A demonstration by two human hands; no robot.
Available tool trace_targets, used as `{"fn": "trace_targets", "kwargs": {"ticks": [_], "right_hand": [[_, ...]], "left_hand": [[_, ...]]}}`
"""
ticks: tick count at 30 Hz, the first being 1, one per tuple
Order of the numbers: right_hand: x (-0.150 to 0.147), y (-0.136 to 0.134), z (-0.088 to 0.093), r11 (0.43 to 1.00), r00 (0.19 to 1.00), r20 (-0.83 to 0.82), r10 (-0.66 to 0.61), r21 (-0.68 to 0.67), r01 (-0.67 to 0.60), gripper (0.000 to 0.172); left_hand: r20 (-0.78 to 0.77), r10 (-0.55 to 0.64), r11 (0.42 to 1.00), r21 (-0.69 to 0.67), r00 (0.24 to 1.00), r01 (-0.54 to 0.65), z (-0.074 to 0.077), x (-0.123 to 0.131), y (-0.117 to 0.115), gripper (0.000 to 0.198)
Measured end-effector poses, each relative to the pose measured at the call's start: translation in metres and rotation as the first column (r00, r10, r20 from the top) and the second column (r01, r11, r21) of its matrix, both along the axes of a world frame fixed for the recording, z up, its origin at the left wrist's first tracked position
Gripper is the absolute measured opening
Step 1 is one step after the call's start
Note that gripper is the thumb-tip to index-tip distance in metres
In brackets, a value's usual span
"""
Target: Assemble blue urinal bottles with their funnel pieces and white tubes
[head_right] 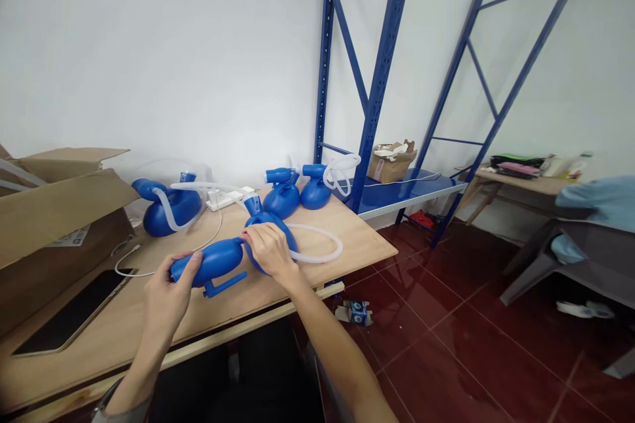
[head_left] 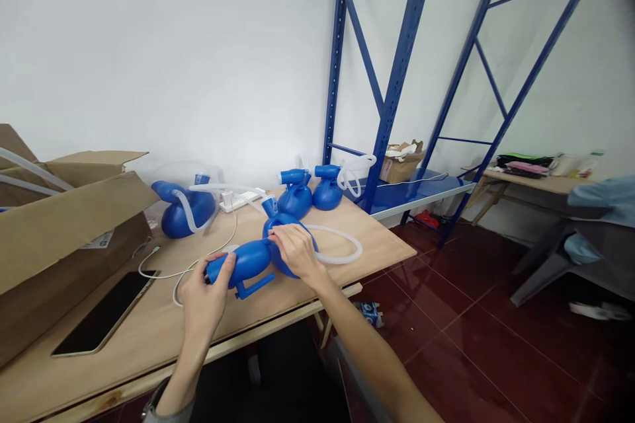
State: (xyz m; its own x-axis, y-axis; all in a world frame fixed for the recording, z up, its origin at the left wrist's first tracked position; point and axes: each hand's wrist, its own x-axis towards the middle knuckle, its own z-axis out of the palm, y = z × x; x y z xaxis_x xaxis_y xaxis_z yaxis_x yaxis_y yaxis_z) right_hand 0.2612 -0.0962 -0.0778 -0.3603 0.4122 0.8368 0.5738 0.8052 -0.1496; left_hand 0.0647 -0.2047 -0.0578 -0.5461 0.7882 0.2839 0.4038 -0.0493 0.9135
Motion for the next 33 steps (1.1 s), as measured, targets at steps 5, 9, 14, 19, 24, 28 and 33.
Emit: {"fn": "trace_targets", "kwargs": {"ticks": [5,9,14,19,24,28,33], "right_hand": [[0.003,-0.005,0.006,0.997,0.998,0.050,-0.032,0.074,0.029,0.025],[0.007,-0.017,0.028,0.981,0.996,0.040,-0.083,-0.175,0.089,0.025],[0.016,-0.027,0.056,0.882,0.998,-0.011,0.059,-0.468,-0.057,0.018],[0.030,-0.028,0.065,0.728,0.941,-0.211,0.264,-0.597,-0.337,0.015],[0.032,-0.023,0.056,0.531,0.806,-0.516,0.290,-0.613,-0.584,0.021],[0.023,-0.025,0.049,0.513,0.729,-0.634,0.258,-0.549,-0.660,0.025],[0.016,-0.034,0.045,0.659,0.805,-0.566,0.178,-0.539,-0.525,0.019]], "left_hand": [[-0.048,0.067,0.996,0.067,0.997,-0.064,0.000,0.008,-0.002,0.059],[-0.227,0.199,0.951,0.281,0.953,-0.131,-0.013,0.018,-0.008,0.050],[-0.418,0.248,0.902,0.428,0.874,-0.051,-0.024,0.016,-0.016,0.036],[-0.489,0.214,0.903,0.430,0.846,0.020,-0.011,0.012,-0.025,0.033],[-0.462,0.217,0.905,0.426,0.860,0.001,0.000,0.018,-0.031,0.040],[-0.476,0.181,0.911,0.411,0.861,0.036,-0.004,0.019,-0.031,0.040],[-0.411,0.154,0.948,0.318,0.899,-0.017,-0.010,0.013,-0.030,0.045]]}}
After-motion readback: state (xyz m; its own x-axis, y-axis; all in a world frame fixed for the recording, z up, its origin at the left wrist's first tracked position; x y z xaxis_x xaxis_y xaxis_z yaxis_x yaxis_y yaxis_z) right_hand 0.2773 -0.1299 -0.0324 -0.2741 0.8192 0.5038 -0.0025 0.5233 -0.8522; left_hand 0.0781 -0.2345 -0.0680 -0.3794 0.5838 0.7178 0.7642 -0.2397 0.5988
